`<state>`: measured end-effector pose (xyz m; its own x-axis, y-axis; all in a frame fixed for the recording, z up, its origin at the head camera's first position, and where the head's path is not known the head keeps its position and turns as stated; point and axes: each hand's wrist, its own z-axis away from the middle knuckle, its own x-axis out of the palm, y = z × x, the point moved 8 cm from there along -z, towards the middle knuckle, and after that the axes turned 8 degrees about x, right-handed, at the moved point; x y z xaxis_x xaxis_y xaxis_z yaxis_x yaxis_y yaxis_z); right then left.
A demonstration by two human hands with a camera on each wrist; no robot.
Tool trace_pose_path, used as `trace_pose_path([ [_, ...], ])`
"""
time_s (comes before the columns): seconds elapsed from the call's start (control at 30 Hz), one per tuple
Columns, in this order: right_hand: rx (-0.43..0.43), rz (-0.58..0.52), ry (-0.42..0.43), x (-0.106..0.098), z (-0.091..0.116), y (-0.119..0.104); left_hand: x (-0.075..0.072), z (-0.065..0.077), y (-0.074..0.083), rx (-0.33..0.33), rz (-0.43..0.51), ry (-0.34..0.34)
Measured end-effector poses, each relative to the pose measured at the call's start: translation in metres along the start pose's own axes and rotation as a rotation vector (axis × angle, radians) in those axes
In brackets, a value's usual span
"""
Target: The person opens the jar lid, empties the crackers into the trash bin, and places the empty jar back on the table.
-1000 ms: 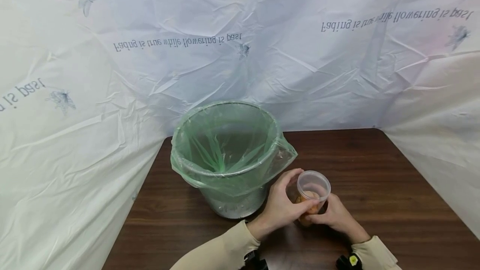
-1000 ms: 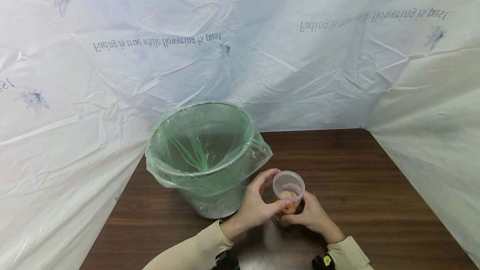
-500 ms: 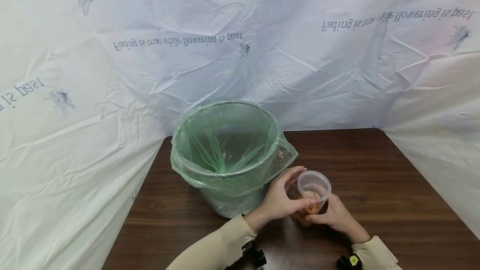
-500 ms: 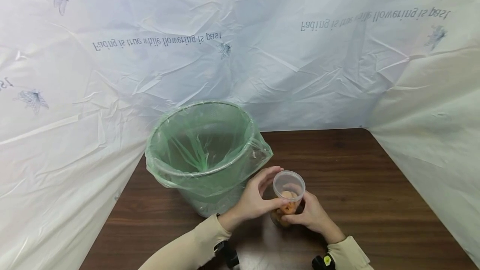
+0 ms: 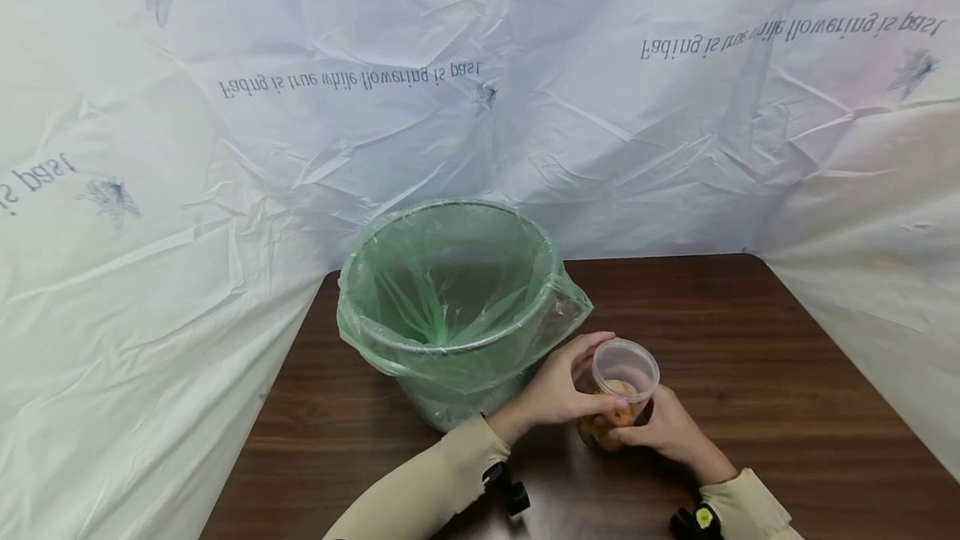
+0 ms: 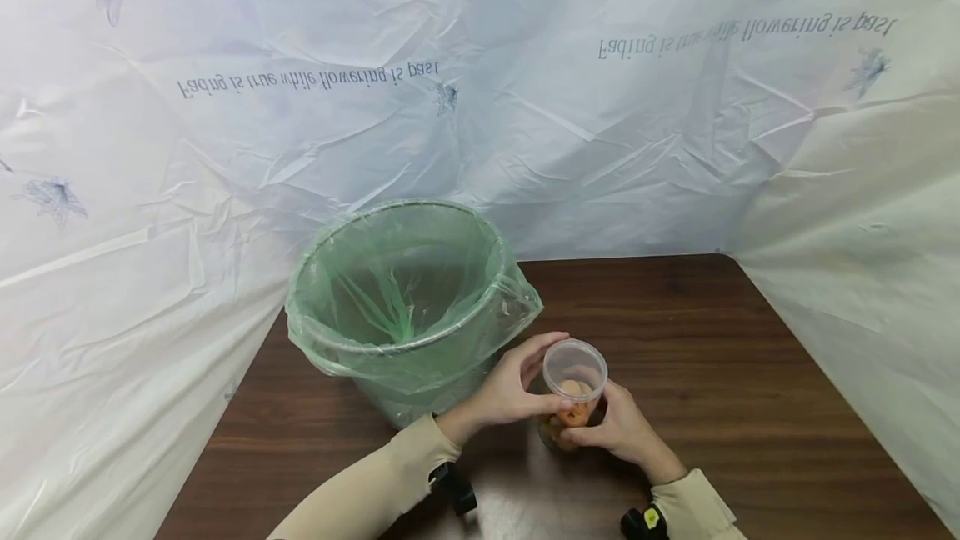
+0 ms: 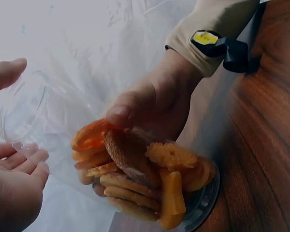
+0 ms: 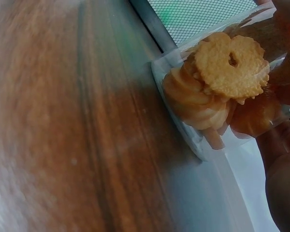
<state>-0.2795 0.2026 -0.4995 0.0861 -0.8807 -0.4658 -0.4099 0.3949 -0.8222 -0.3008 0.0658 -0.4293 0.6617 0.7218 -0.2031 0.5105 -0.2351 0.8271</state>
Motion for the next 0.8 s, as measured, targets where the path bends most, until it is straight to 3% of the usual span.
trace_pose_path([
  [0.37, -0.001, -0.034, -0.017, 0.0022, -0.0003, 0.0006, 0.0011, -0.0038, -0.0094, 0.021, 0.040, -0.029],
  [0.8, 0.015, -0.009, -0.005, 0.0012, 0.0020, 0.0012, 0.0053, -0.0044, -0.0091, 0.041, 0.137, -0.087],
])
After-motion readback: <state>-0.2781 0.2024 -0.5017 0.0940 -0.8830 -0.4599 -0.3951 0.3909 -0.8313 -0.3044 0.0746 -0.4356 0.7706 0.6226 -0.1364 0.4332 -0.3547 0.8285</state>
